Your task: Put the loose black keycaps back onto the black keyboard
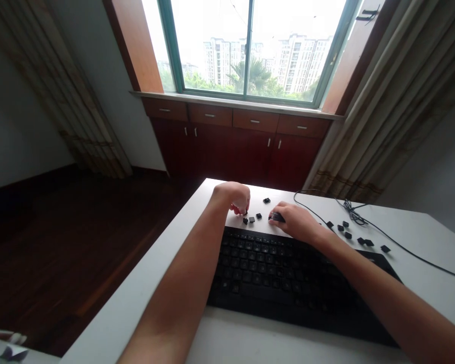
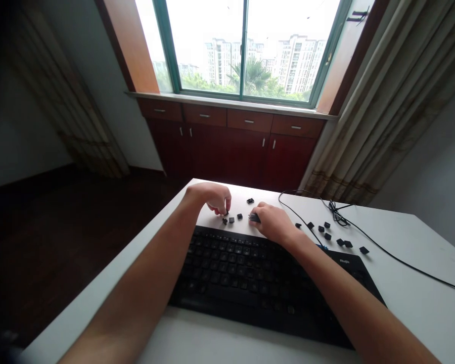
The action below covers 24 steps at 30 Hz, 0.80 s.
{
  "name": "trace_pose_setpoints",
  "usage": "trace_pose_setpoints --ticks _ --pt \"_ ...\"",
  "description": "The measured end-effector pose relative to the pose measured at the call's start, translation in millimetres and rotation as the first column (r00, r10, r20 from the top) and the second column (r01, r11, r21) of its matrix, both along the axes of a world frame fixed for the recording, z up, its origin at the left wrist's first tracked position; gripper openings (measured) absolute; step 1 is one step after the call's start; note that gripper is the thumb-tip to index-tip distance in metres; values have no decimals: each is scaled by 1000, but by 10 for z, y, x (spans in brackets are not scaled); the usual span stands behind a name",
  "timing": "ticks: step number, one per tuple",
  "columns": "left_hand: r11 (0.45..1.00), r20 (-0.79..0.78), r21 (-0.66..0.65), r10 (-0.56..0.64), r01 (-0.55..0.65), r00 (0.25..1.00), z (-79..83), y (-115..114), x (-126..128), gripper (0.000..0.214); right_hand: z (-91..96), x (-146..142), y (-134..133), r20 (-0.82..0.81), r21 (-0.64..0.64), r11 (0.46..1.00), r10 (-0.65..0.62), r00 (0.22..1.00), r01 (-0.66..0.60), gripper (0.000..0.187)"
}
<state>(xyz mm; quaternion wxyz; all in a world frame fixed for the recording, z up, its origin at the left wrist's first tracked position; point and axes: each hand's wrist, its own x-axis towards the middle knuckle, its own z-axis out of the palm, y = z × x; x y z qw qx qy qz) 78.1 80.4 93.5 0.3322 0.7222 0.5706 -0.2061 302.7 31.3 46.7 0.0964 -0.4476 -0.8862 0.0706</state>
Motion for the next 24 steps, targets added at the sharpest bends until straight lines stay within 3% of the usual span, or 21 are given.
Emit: trace_pose_setpoints --ticks 11,24 --pt "958 105 215 -216 190 971 249 -144 310 39 175 384 -90 -204 -83 995 -70 976 54 21" --pt "918 17 249 -324 310 946 96 -189 660 34 185 708 -18 -276 -280 959 -32 961 -49 20"
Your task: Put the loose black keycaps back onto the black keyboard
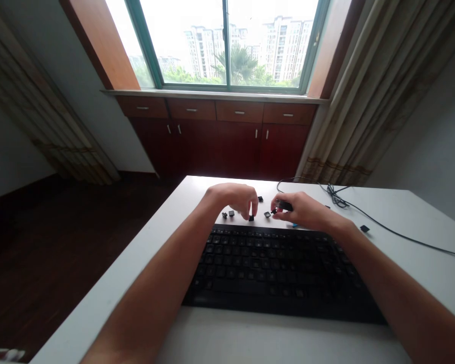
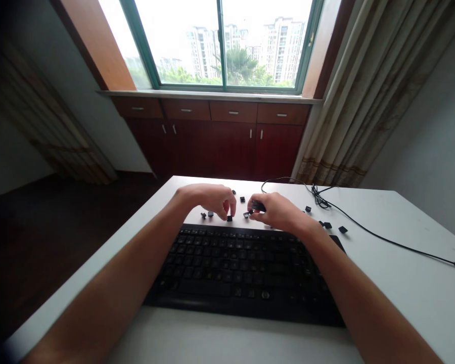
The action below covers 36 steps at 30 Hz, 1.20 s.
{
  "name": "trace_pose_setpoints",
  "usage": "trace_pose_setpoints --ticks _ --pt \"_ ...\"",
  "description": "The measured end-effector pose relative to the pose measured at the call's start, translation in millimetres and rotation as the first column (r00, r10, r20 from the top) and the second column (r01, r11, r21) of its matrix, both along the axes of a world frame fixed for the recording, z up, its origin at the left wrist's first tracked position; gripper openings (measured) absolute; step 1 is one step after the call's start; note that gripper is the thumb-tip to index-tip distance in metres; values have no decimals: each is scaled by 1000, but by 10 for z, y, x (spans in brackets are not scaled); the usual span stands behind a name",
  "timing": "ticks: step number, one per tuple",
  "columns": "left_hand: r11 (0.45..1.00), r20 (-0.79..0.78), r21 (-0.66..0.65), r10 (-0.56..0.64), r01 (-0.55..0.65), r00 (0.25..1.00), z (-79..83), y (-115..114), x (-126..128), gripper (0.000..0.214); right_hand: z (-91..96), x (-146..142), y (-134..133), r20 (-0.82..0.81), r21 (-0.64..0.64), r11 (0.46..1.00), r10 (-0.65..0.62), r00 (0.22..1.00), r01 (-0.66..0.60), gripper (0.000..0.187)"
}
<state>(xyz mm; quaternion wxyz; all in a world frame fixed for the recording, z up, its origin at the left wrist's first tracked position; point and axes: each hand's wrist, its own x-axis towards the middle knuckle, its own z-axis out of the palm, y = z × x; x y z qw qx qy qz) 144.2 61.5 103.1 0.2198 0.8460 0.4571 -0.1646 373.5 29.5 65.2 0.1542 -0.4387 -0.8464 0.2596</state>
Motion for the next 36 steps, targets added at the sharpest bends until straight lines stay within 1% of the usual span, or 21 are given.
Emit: trace_pose_setpoints --ticks 3,6,9,11,16,23,30,36 --pt "1000 -16 23 13 -13 1000 23 -7 -3 40 -14 64 19 -6 -26 999 38 999 -39 22" --pt "995 -50 83 65 -61 997 36 13 -53 49 -15 89 32 -16 -25 997 69 997 -70 23" --pt "984 -85 143 120 -107 989 -4 51 -102 61 -17 94 43 0 -16 994 109 994 -109 18" --pt "981 -99 154 130 -114 987 -53 76 -120 65 -20 97 48 19 -13 993 118 993 -117 20" --pt "985 -107 145 115 -99 988 -141 105 -123 55 -14 101 48 35 -22 993 114 993 -114 34" --pt "988 -92 141 81 -67 992 -118 74 -93 37 -1 105 46 100 4 990 139 985 -140 25" --pt "993 -51 111 40 -34 998 -51 -1 -13 43 -25 128 74 138 18 991 126 982 -130 26" --pt "994 -23 107 21 -18 1000 -58 -4 3 38 -44 135 87 162 66 988 129 978 -141 24"
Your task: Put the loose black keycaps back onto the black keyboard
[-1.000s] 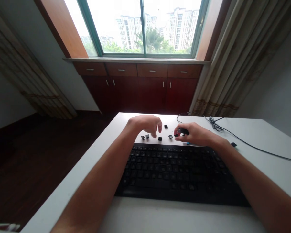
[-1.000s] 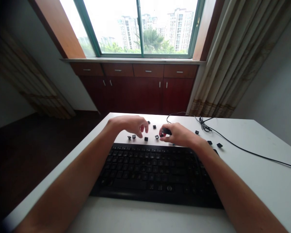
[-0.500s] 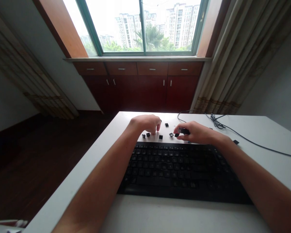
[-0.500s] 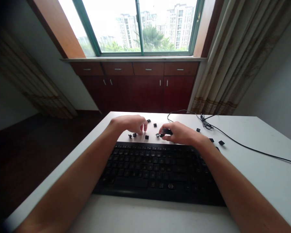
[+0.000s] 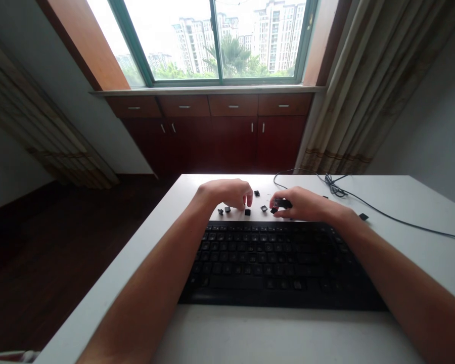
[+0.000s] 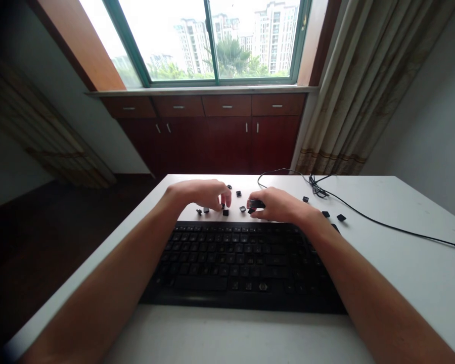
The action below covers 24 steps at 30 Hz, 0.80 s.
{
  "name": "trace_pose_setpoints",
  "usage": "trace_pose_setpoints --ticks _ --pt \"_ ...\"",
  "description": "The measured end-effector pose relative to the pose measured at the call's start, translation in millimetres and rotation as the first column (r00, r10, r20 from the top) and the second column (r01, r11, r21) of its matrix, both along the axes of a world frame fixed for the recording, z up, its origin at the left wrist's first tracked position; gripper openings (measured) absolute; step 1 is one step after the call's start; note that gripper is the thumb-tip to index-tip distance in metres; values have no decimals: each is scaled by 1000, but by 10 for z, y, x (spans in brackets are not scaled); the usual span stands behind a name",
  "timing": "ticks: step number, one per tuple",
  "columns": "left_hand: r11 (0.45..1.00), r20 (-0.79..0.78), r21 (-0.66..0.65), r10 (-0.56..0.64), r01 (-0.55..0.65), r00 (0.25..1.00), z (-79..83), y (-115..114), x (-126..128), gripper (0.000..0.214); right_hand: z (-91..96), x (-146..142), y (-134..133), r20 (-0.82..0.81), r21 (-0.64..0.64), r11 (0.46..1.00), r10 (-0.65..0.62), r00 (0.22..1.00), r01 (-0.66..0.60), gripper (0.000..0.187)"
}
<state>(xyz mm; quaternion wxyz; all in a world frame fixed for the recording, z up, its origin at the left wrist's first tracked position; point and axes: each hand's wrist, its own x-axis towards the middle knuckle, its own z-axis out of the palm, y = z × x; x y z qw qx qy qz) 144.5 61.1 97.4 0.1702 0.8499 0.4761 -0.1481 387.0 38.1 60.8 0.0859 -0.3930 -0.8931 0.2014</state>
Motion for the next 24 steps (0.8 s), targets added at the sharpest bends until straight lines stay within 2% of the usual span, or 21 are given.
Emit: trace_pose_setpoints --ticks 9,13,24 --pt "1000 26 -3 -13 13 1000 5 7 10 35 -26 14 16 -18 32 997 66 998 -66 27" --pt "1000 34 -10 -23 24 999 -10 33 -2 32 -29 24 28 -9 15 999 49 999 -48 31" --pt "1000 31 9 -17 17 999 -24 41 -18 29 24 9 -18 -22 -47 997 64 998 -65 28"
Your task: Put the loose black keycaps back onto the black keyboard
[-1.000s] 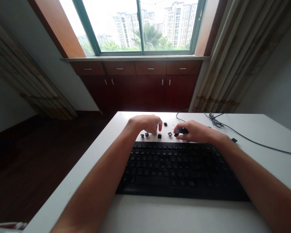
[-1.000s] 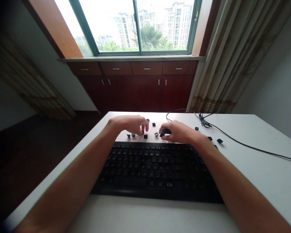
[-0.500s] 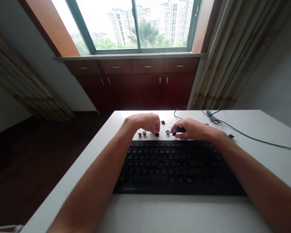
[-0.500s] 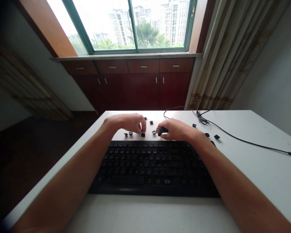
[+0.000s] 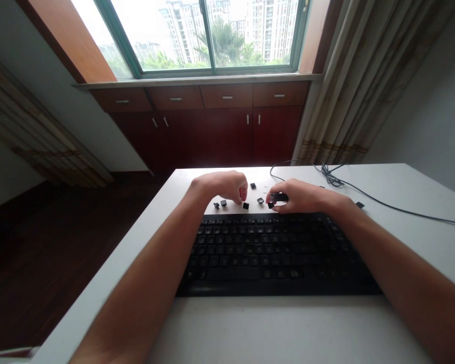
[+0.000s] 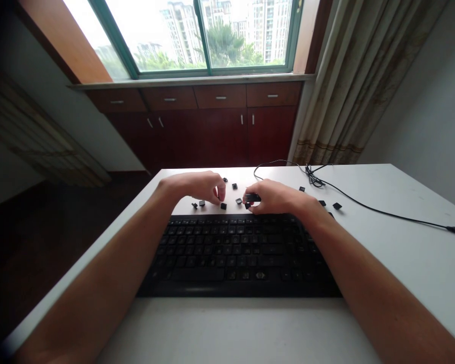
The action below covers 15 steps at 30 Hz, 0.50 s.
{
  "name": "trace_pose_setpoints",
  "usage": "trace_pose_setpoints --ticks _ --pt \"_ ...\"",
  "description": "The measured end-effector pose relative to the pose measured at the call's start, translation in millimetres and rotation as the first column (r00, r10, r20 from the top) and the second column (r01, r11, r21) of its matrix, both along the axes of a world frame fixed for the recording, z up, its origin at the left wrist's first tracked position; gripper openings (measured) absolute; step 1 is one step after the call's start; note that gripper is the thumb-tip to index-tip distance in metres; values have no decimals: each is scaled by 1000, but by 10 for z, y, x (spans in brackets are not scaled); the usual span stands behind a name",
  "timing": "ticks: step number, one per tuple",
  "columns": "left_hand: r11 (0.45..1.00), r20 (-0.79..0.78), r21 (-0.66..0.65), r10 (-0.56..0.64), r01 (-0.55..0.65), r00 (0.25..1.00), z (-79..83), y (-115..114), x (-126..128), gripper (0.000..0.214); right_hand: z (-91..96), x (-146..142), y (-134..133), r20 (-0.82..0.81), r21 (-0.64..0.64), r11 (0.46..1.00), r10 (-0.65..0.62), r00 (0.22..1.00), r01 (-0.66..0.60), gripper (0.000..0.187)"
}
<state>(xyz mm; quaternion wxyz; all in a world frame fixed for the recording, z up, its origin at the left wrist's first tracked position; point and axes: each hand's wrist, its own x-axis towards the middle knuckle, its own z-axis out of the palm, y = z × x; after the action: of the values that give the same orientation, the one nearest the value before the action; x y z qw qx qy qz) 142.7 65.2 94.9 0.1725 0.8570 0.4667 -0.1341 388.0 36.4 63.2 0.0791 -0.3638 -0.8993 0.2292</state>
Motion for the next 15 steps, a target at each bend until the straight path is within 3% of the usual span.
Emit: trace_pose_setpoints --ticks 15 --pt "996 58 49 -74 72 996 1 -15 35 29 6 42 27 1 -57 998 19 1000 -19 29"
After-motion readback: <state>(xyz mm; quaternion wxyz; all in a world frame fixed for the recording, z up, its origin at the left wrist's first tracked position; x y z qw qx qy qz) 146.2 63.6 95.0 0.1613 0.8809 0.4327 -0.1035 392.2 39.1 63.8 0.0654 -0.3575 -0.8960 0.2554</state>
